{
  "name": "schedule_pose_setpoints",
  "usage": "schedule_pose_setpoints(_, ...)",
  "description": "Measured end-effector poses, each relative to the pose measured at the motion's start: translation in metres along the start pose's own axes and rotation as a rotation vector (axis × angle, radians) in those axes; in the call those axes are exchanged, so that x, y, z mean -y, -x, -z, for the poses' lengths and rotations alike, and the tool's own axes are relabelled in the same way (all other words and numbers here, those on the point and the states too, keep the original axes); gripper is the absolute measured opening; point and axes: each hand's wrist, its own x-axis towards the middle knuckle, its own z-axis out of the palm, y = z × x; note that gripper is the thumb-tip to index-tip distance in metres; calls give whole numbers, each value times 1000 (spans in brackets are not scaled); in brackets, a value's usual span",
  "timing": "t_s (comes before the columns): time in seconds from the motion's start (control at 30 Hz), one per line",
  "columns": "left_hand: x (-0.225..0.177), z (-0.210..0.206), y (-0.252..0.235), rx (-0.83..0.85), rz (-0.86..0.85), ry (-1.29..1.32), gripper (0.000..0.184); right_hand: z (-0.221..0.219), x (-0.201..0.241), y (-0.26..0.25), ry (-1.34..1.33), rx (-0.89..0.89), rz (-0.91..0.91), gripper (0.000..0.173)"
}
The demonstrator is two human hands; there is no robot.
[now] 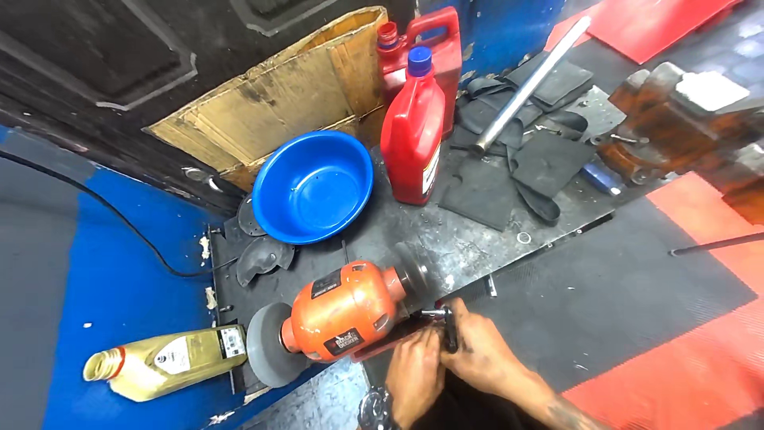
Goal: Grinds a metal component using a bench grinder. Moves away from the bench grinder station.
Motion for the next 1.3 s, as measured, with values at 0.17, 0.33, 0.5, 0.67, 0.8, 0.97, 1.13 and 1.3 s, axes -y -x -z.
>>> schedule_pose_setpoints(0.17,1,0,0,11,20,-15,34,-1,-1,-4,-2,10,4,70)
schedule_pose_setpoints(0.33,4,-1,1,-29,-16,-53,32,-5,-2,-5,-16,-5,18,69)
schedule_pose_setpoints(0.5,8,-1,3,-68,-48,-82,30,-6,0,-6,-38,3,12,68)
schedule_pose_setpoints(0.67,9,3,3,-52,-67,-104,29,-9,-2,-6,-57,-14,17,69)
schedule_pose_setpoints(0.8,8,4,0,-30,-84,-107,26,-11,-6,-5,-63,-33,16,68)
schedule_pose_setpoints(0.97,10,5,-2,24,-96,-85,28,-10,-9,-4,-85,-27,-1,69)
schedule_pose_setpoints(1.13,10,6,-3,47,-107,-82,29,-11,-13,-5,-110,-36,9,70)
schedule_pose_setpoints(1.3,10,7,-5,63,-133,-107,28,-12,-16,-4,-120,-30,-9,72)
